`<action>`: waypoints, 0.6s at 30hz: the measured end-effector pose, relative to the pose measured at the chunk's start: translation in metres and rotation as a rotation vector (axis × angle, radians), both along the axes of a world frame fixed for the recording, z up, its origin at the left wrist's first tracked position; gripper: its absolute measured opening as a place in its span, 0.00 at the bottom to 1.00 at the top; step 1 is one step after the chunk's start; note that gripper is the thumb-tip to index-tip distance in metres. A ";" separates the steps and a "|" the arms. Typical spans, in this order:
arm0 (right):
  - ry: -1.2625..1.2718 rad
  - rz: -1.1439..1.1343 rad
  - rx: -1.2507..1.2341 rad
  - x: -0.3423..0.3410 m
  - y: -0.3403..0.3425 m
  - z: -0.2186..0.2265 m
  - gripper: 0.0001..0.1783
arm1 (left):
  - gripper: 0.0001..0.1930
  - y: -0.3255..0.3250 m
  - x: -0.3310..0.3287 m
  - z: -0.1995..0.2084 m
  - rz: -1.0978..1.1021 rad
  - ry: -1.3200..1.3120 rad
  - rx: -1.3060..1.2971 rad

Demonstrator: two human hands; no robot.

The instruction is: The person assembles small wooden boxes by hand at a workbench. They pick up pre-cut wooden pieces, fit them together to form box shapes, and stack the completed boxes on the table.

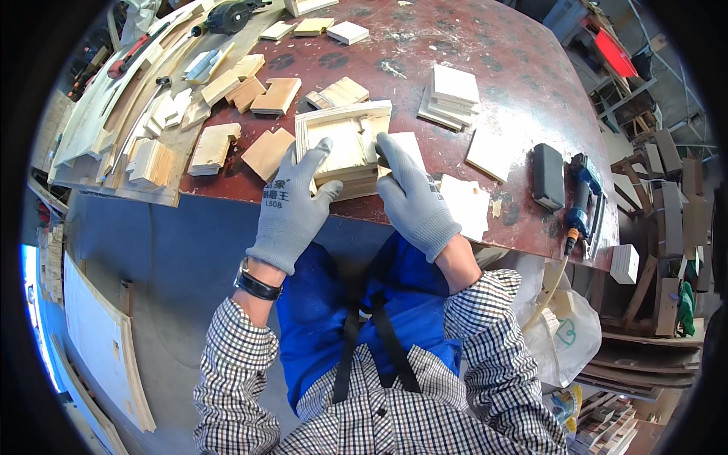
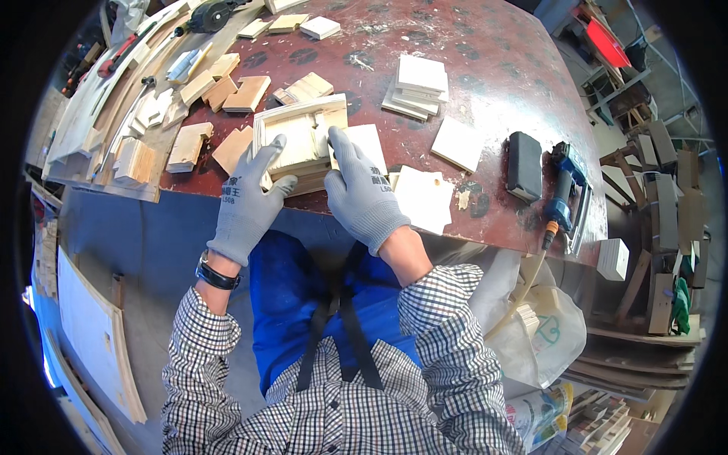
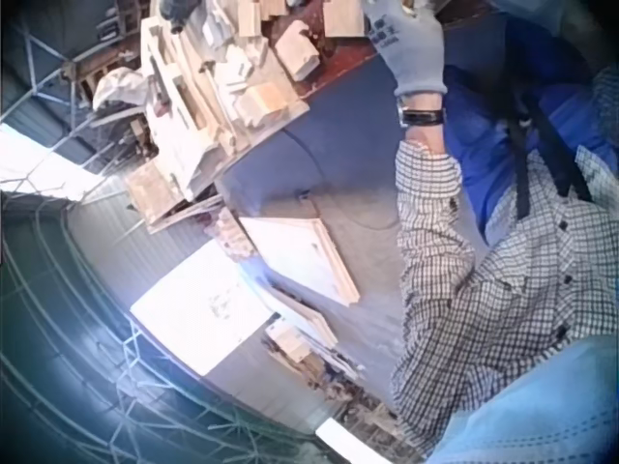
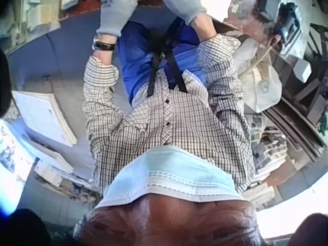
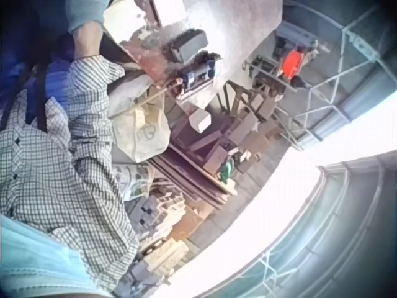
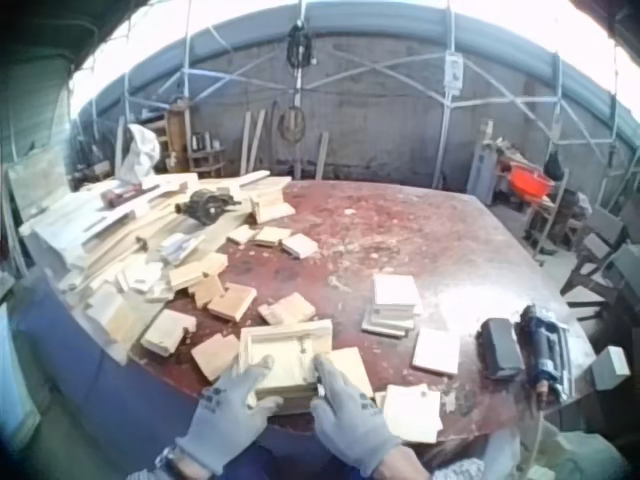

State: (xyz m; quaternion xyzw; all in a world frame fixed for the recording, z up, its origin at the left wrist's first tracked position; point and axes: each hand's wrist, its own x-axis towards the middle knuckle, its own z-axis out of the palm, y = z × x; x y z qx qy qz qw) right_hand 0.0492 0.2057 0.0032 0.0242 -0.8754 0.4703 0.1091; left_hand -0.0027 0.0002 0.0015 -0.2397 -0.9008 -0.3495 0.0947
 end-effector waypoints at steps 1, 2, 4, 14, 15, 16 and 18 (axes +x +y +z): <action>0.078 -0.012 0.025 0.004 0.004 0.003 0.34 | 0.31 -0.001 0.000 0.000 0.008 -0.006 0.001; 0.155 -0.024 0.050 0.009 0.009 0.006 0.35 | 0.31 -0.001 0.000 0.000 0.010 -0.010 0.001; 0.238 -0.114 0.233 0.023 0.035 0.018 0.34 | 0.32 -0.002 0.000 0.001 0.016 -0.021 0.000; 0.004 0.115 0.959 0.069 0.123 0.030 0.53 | 0.34 -0.002 -0.003 -0.008 0.013 -0.004 -0.034; 0.002 0.132 1.005 0.068 0.122 0.027 0.55 | 0.37 -0.002 -0.003 -0.012 0.017 0.038 -0.049; -0.015 0.157 1.044 0.066 0.120 0.025 0.56 | 0.39 -0.003 -0.003 -0.016 0.026 0.080 -0.064; -0.052 0.174 1.024 0.062 0.120 0.025 0.54 | 0.45 -0.006 -0.002 -0.018 0.030 0.093 -0.035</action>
